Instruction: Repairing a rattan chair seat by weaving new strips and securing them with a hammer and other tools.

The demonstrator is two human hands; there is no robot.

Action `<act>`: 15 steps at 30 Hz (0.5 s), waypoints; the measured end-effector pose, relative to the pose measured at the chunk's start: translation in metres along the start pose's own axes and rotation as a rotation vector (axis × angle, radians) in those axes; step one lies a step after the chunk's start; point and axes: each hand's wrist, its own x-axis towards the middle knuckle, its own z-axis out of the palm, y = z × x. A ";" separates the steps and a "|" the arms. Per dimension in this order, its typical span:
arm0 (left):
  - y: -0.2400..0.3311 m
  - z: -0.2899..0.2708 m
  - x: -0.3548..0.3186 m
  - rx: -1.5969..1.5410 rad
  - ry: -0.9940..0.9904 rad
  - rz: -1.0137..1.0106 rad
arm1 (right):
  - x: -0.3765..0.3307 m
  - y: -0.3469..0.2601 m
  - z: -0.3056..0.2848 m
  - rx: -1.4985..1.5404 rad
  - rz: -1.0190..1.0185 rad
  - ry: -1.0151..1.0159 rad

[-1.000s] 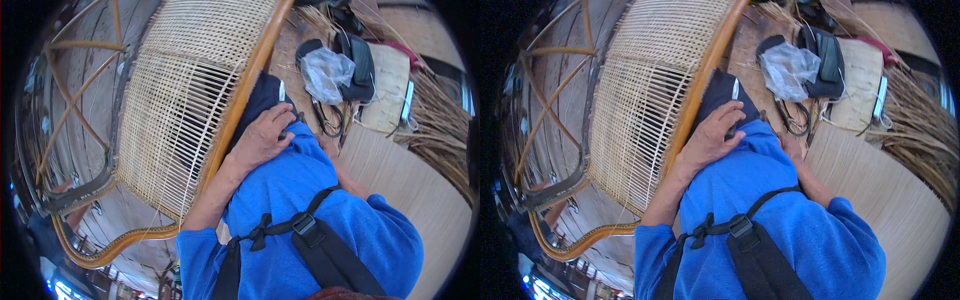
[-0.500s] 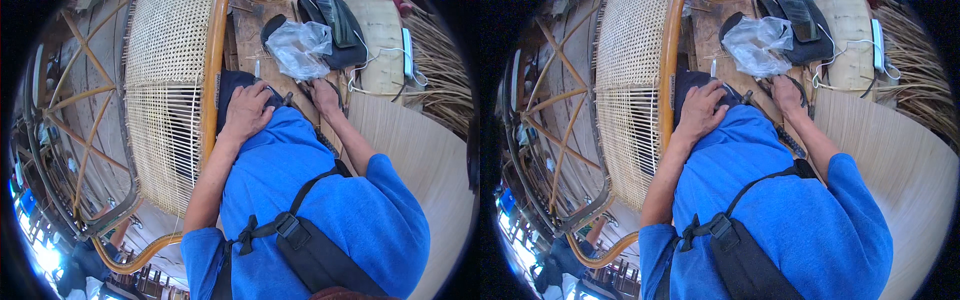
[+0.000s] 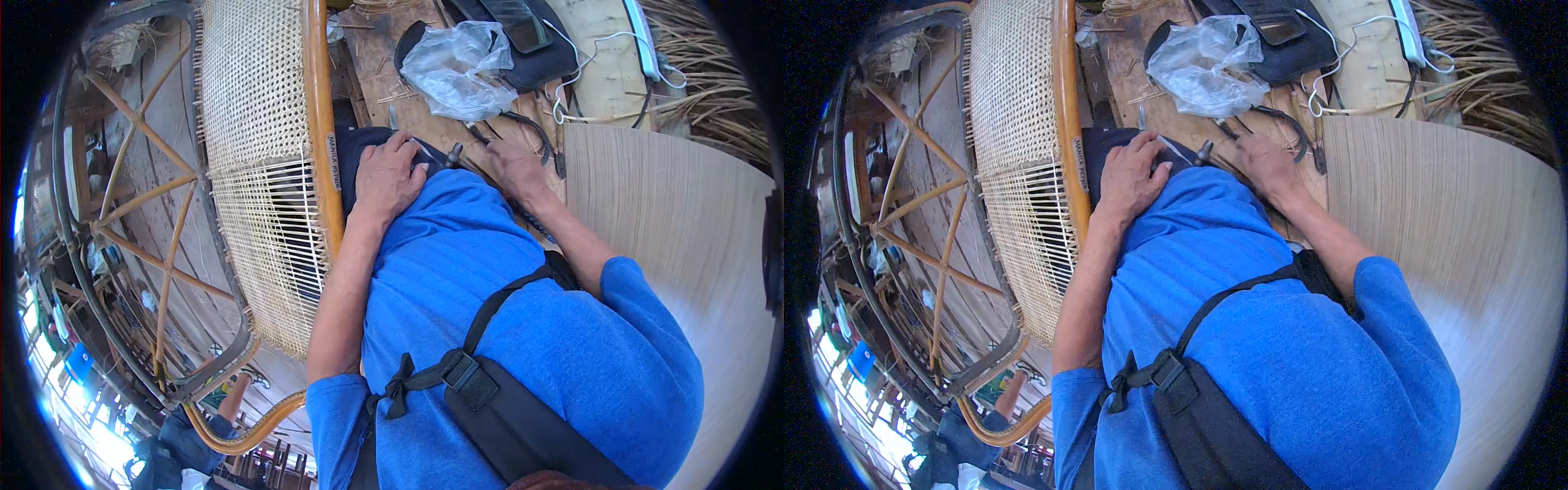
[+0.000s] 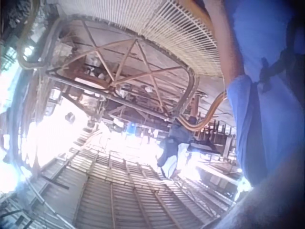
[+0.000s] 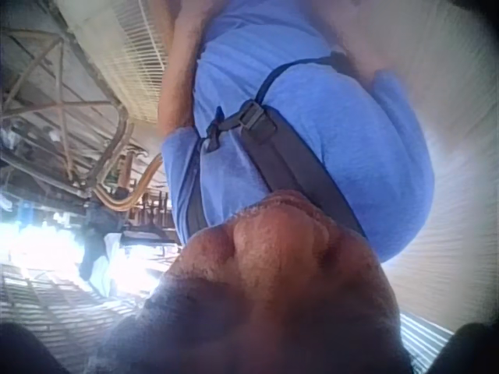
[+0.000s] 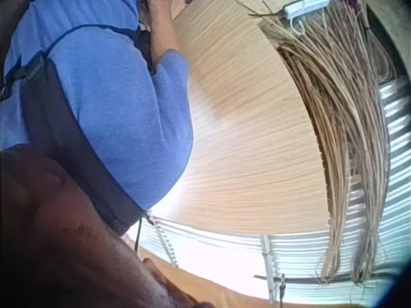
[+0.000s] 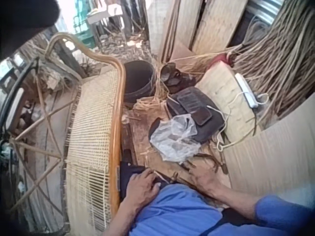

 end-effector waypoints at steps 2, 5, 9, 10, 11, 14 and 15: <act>-0.001 0.002 0.003 0.003 0.045 0.003 | -0.001 -0.001 0.008 -0.062 0.048 -0.104; 0.002 0.003 0.003 0.004 0.049 0.008 | 0.003 -0.007 0.014 -0.209 0.170 -0.292; 0.000 0.001 0.005 0.008 0.091 0.016 | 0.013 -0.024 0.016 -0.314 0.222 -0.352; -0.001 -0.001 0.007 -0.032 0.013 0.013 | 0.015 -0.034 0.018 -0.346 0.229 -0.362; -0.003 -0.004 0.009 -0.070 -0.056 0.006 | 0.012 -0.036 0.012 -0.280 0.171 -0.335; 0.002 0.006 0.013 0.012 0.146 -0.012 | -0.011 -0.014 0.011 -0.079 0.010 -0.080; 0.009 0.008 0.014 0.091 0.193 -0.032 | -0.015 -0.012 0.006 -0.009 0.022 -0.002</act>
